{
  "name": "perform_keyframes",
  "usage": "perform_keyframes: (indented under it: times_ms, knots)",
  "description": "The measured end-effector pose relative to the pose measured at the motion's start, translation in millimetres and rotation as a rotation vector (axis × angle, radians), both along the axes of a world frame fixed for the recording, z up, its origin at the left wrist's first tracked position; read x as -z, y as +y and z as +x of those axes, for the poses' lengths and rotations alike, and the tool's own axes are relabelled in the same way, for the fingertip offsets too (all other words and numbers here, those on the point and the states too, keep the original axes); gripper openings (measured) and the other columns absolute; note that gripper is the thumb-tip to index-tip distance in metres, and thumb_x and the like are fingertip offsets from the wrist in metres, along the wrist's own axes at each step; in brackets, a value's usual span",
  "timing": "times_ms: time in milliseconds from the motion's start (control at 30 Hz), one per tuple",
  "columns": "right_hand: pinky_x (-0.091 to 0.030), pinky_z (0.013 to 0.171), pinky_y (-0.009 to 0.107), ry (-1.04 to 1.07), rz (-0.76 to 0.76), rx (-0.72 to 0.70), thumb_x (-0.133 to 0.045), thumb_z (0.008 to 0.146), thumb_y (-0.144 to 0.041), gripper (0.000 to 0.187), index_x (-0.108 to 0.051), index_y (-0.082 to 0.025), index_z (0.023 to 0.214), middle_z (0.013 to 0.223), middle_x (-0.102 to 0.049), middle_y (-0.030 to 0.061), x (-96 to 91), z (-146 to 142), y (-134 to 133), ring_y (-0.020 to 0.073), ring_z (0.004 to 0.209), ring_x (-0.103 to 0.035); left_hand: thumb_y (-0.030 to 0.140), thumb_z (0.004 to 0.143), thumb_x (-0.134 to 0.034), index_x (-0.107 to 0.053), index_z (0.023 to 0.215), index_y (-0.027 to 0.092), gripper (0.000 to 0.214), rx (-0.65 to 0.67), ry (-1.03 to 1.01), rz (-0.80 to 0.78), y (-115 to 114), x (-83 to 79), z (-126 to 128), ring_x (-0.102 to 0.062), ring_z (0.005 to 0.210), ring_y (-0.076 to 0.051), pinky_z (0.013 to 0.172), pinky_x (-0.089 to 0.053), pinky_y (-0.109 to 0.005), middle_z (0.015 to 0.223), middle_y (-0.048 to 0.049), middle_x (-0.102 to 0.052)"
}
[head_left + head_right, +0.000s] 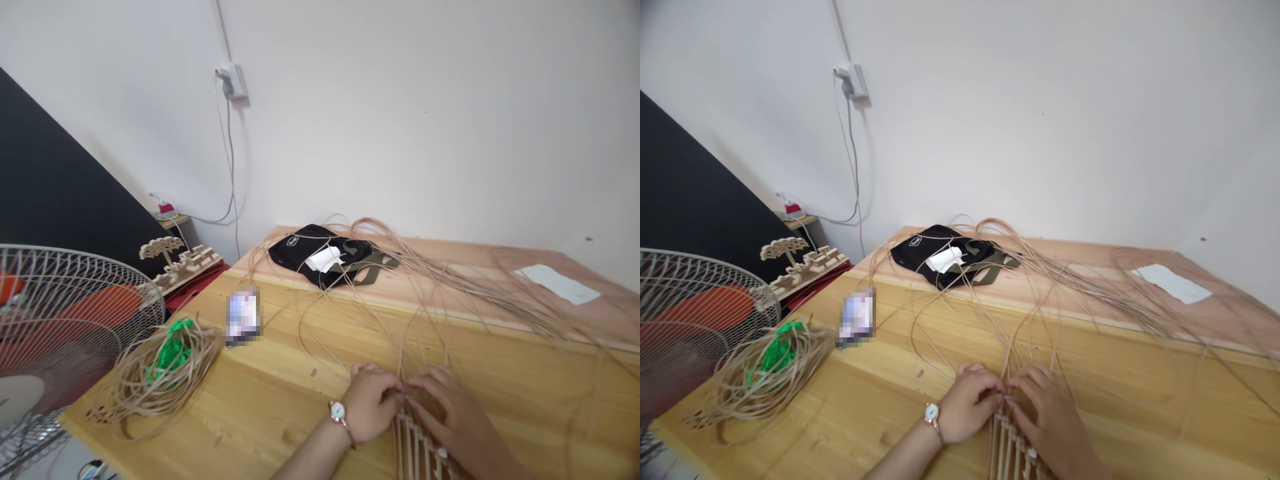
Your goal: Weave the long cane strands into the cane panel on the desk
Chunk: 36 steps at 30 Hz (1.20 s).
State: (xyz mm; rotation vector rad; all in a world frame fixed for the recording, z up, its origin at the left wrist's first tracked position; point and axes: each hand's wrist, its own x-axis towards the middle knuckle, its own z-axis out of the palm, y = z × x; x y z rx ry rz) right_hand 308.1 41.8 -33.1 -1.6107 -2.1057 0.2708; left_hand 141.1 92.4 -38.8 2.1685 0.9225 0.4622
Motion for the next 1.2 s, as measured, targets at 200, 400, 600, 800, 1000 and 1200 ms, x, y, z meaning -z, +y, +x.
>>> perform_keyframes:
  times_ms: [200,400,600,800,1000,1200]
  knots:
    - [-0.041,0.077,0.036,-0.005,0.004,-0.008,-0.050,0.078,-0.027,0.014,-0.058,-0.023,0.088,0.090,-0.059,0.0049,0.5,0.1,-0.8,0.0206,0.088,-0.051,0.025,0.078,-0.046,-0.061,0.083,0.024,0.016,0.006,-0.013,0.007,0.0,0.1,-0.2,-0.049,0.084,-0.015,0.079,-0.026,-0.030,0.082,0.0019,-0.063]
    - [-0.042,0.076,0.036,-0.015,0.023,-0.005,-0.051,0.077,-0.028,0.015,-0.059,-0.022,0.088,0.088,-0.059,0.0049,2.6,0.5,0.6,0.0203,0.087,-0.053,0.024,0.078,-0.047,-0.061,0.082,0.025,0.015,-0.002,-0.025,0.006,-0.5,-0.3,-0.2,-0.049,0.084,-0.014,0.079,-0.026,-0.030,0.082,0.0024,-0.063]
    - [-0.042,0.076,0.036,-0.003,0.011,-0.004,-0.049,0.078,-0.028,0.015,-0.059,-0.023,0.089,0.089,-0.059,0.0051,2.5,0.4,0.6,0.0204,0.087,-0.052,0.024,0.079,-0.045,-0.061,0.083,0.024,0.016,0.000,-0.016,0.009,-0.4,-1.1,0.0,-0.049,0.085,-0.014,0.080,-0.025,-0.030,0.082,0.0021,-0.063]
    - [-0.041,0.077,0.037,0.004,0.011,-0.006,-0.050,0.078,-0.028,0.014,-0.058,-0.023,0.088,0.089,-0.059,0.0046,2.3,0.9,0.2,0.0204,0.087,-0.052,0.025,0.080,-0.044,-0.061,0.083,0.024,0.017,0.006,-0.007,0.006,-0.5,-1.6,-0.2,-0.049,0.085,-0.015,0.080,-0.026,-0.031,0.083,0.0014,-0.063]
    - [-0.042,0.075,0.036,0.009,0.024,-0.005,-0.050,0.076,-0.028,0.015,-0.059,-0.023,0.087,0.088,-0.060,0.0051,2.8,1.0,0.6,0.0207,0.086,-0.053,0.025,0.080,-0.043,-0.061,0.084,0.024,0.018,0.016,0.006,0.010,-0.3,-2.3,-0.8,-0.049,0.086,-0.015,0.080,-0.026,-0.031,0.084,0.0011,-0.063]
    - [-0.041,0.077,0.036,0.014,0.026,0.001,-0.050,0.076,-0.027,0.014,-0.059,-0.023,0.087,0.089,-0.059,0.0048,3.0,0.4,0.4,0.0202,0.087,-0.052,0.024,0.080,-0.044,-0.061,0.083,0.024,0.017,0.014,-0.009,0.005,-0.2,-1.9,-0.3,-0.049,0.086,-0.015,0.080,-0.026,-0.030,0.083,0.0020,-0.063]
